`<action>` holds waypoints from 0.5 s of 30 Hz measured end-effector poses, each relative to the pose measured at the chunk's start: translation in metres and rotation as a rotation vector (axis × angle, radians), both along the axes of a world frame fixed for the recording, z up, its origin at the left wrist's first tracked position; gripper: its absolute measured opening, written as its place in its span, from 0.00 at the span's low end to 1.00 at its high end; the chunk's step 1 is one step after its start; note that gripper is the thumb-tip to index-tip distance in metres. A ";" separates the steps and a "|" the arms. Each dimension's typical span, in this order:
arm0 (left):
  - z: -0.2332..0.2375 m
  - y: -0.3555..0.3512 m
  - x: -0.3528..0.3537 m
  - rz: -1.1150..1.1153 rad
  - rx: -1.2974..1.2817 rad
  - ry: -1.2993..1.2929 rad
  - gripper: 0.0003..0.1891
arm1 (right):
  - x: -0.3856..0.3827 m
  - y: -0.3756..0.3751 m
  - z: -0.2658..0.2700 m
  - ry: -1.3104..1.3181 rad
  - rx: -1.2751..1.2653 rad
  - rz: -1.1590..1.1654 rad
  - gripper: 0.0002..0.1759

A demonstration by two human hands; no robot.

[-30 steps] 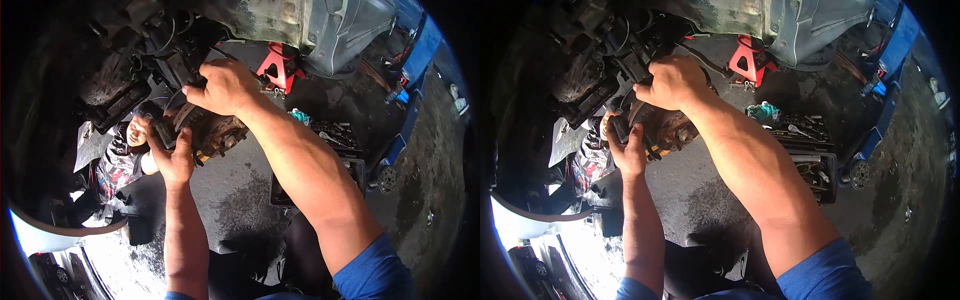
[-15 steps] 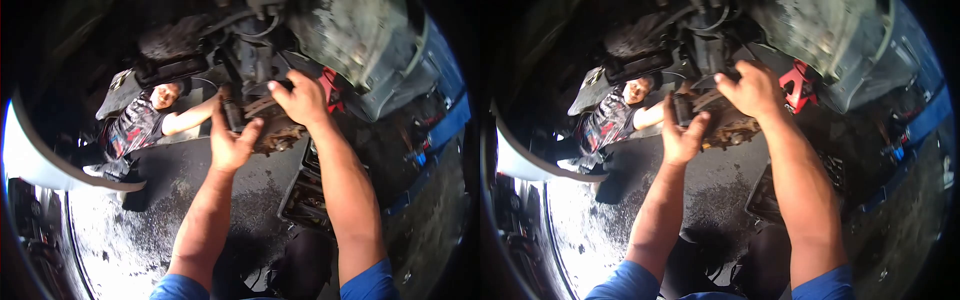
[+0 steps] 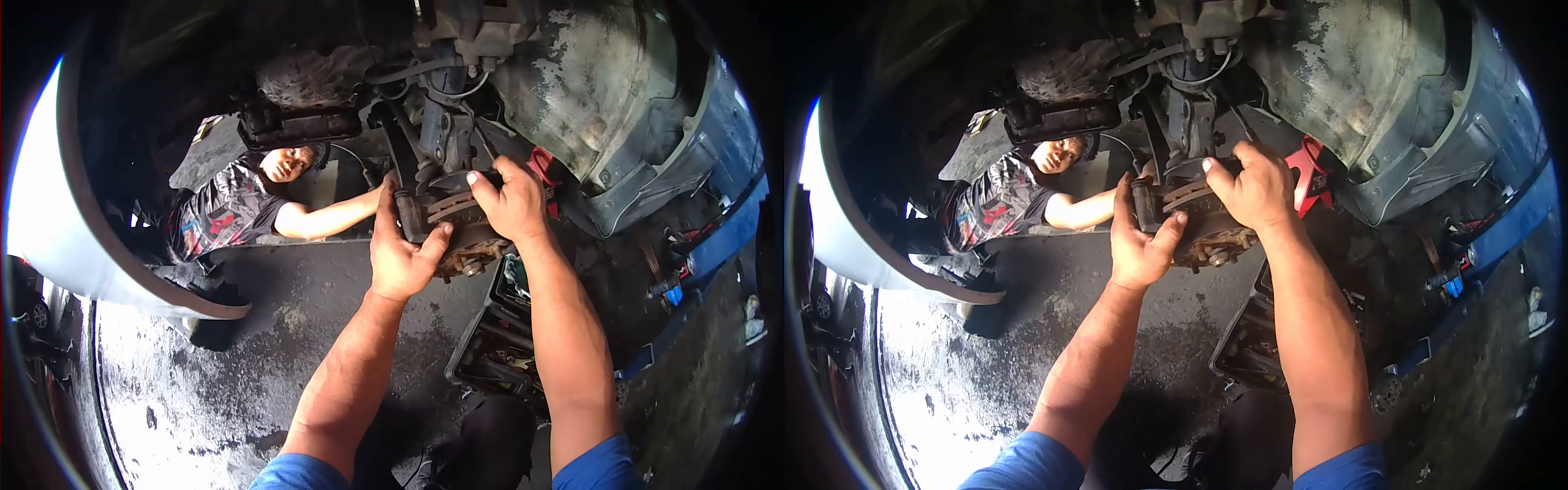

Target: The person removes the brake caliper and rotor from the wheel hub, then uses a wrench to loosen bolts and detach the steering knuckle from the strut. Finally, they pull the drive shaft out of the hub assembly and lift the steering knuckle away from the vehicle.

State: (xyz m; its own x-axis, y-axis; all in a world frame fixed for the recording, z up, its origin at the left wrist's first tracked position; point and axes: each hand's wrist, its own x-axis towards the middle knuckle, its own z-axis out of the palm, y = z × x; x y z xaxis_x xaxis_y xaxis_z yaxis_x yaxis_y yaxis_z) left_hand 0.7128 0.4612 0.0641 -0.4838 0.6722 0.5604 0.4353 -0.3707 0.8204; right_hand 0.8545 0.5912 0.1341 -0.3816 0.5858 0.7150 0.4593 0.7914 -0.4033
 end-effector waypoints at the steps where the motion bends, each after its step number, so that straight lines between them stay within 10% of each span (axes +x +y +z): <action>1: 0.001 0.000 0.002 -0.002 -0.021 -0.039 0.47 | 0.000 0.000 0.001 0.013 0.034 0.013 0.24; 15: 0.000 -0.003 0.004 -0.027 -0.024 -0.074 0.46 | 0.003 -0.002 0.002 0.010 -0.008 0.018 0.23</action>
State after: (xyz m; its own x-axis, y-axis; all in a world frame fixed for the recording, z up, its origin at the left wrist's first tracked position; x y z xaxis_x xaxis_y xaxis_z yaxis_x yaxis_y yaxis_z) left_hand 0.7173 0.4583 0.0643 -0.5047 0.6984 0.5075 0.3633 -0.3614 0.8587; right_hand 0.8574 0.5890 0.1357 -0.3851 0.5845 0.7142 0.4410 0.7964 -0.4139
